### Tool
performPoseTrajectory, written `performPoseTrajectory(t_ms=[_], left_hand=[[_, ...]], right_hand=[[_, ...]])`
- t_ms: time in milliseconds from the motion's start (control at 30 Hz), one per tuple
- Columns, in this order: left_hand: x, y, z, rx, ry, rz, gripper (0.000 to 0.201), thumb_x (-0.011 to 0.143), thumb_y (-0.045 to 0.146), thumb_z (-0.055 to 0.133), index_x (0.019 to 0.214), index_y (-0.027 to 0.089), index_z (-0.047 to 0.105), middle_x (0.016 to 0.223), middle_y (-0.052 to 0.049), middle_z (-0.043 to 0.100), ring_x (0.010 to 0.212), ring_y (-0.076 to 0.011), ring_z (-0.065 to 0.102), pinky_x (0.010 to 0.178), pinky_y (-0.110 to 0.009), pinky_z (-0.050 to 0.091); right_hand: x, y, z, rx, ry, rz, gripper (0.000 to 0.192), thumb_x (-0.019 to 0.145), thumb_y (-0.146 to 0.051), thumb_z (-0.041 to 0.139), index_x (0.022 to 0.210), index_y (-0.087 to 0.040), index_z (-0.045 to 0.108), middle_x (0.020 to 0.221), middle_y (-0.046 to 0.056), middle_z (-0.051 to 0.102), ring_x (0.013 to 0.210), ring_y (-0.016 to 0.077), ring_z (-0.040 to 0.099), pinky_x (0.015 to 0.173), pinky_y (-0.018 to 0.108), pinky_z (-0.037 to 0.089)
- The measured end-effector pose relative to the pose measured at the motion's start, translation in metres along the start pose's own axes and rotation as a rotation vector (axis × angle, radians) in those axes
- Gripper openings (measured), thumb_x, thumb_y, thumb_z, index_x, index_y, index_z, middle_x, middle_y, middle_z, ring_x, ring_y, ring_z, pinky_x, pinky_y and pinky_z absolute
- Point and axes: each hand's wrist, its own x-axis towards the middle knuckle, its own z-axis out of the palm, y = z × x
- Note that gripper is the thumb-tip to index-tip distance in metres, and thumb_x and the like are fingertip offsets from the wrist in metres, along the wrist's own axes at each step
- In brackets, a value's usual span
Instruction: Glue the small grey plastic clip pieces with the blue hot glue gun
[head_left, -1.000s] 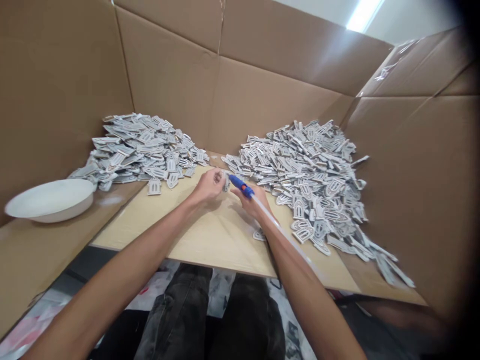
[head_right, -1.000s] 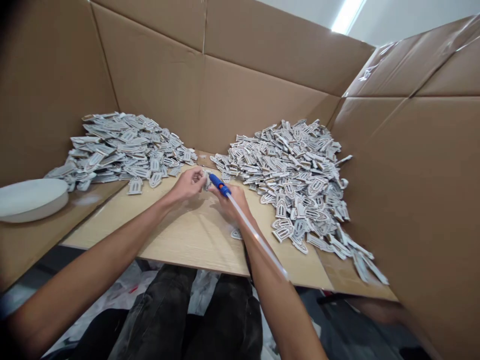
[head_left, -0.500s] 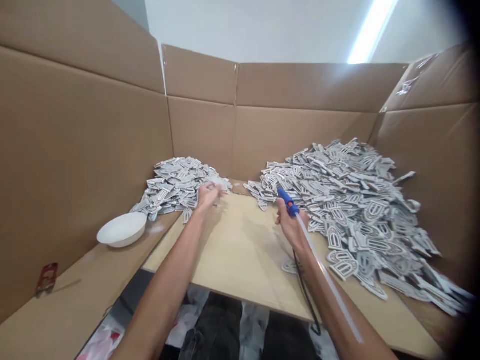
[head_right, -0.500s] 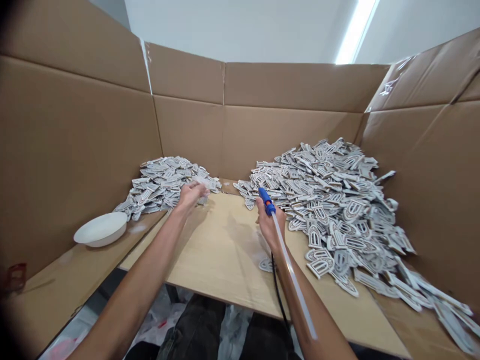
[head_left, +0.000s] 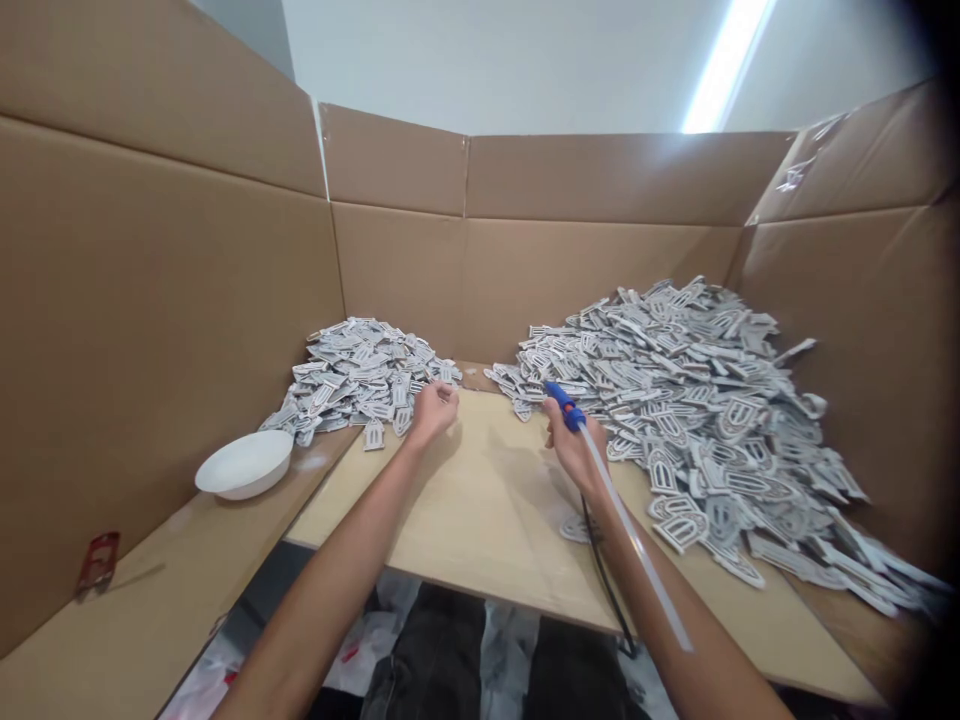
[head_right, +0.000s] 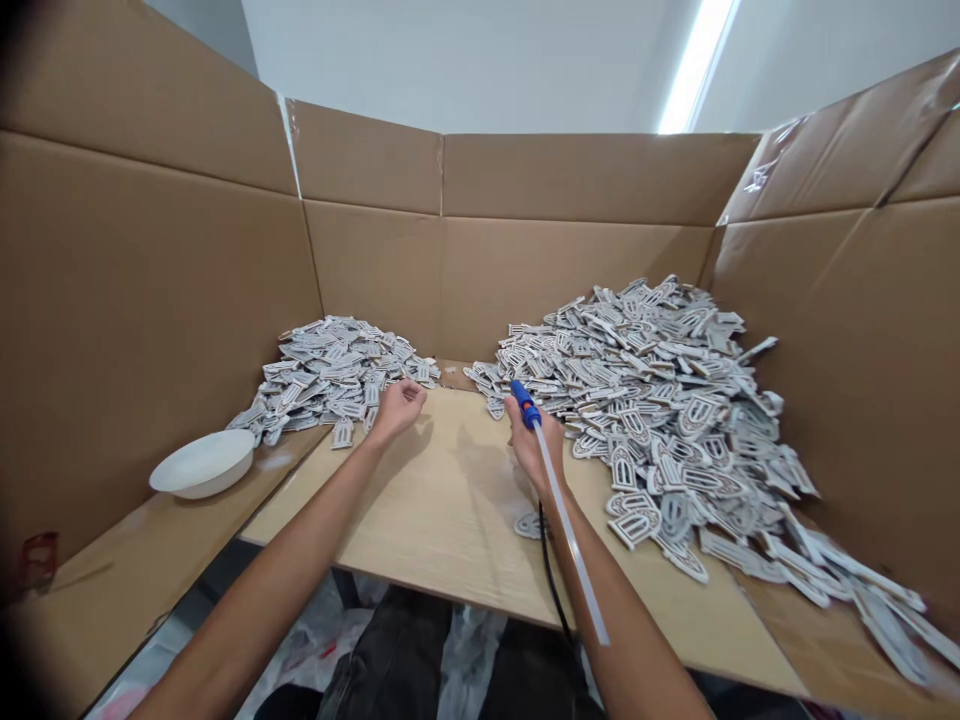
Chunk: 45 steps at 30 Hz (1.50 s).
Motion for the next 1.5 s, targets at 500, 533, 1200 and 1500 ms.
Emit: performPoseTrajectory(t_ms=[500,533,1200,1500], left_hand=[[-0.039,0.008,0.034,0.238,-0.512,0.390,0.018,0.087,0.024,0.064,0.090,0.017,0.080,0.099,-0.012,0.080,0.091,-0.0258,0.072,0.086,-0.036,0.055],[-0.038,0.006,0.034,0.248,-0.500,0.385,0.018,0.086,0.023,0.063,0.090,0.017,0.080,0.098,-0.012,0.080,0.091,-0.0259,0.072,0.086,-0.036,0.055],[-0.042,0.009,0.037,0.256,-0.476,0.372,0.018,0.085,0.016,0.061,0.084,0.017,0.079,0.088,-0.011,0.079,0.082,-0.0248,0.070,0.083,-0.035,0.054],[-0.042,0.008,0.036,0.241,-0.476,0.373,0.017,0.084,0.018,0.061,0.084,0.018,0.078,0.088,-0.011,0.079,0.081,-0.0251,0.069,0.083,-0.035,0.053]], right_hand=[[0.014,0.038,-0.008,-0.859,-0.140,0.181,0.034,0.094,-0.027,0.071,0.125,-0.014,0.079,0.138,0.022,0.070,0.144,0.0431,0.046,0.106,0.054,0.048],[0.015,0.039,-0.009,-0.862,-0.164,0.201,0.035,0.094,-0.028,0.071,0.126,-0.014,0.079,0.135,0.023,0.071,0.143,0.0423,0.049,0.105,0.052,0.050],[0.029,0.043,-0.015,-0.739,0.012,0.158,0.035,0.092,-0.014,0.063,0.126,-0.007,0.073,0.125,0.024,0.074,0.127,0.0353,0.063,0.101,0.040,0.046],[0.031,0.045,-0.026,-0.839,0.107,0.257,0.047,0.094,-0.019,0.068,0.140,-0.009,0.063,0.144,0.024,0.059,0.136,0.0388,0.046,0.110,0.055,0.042]])
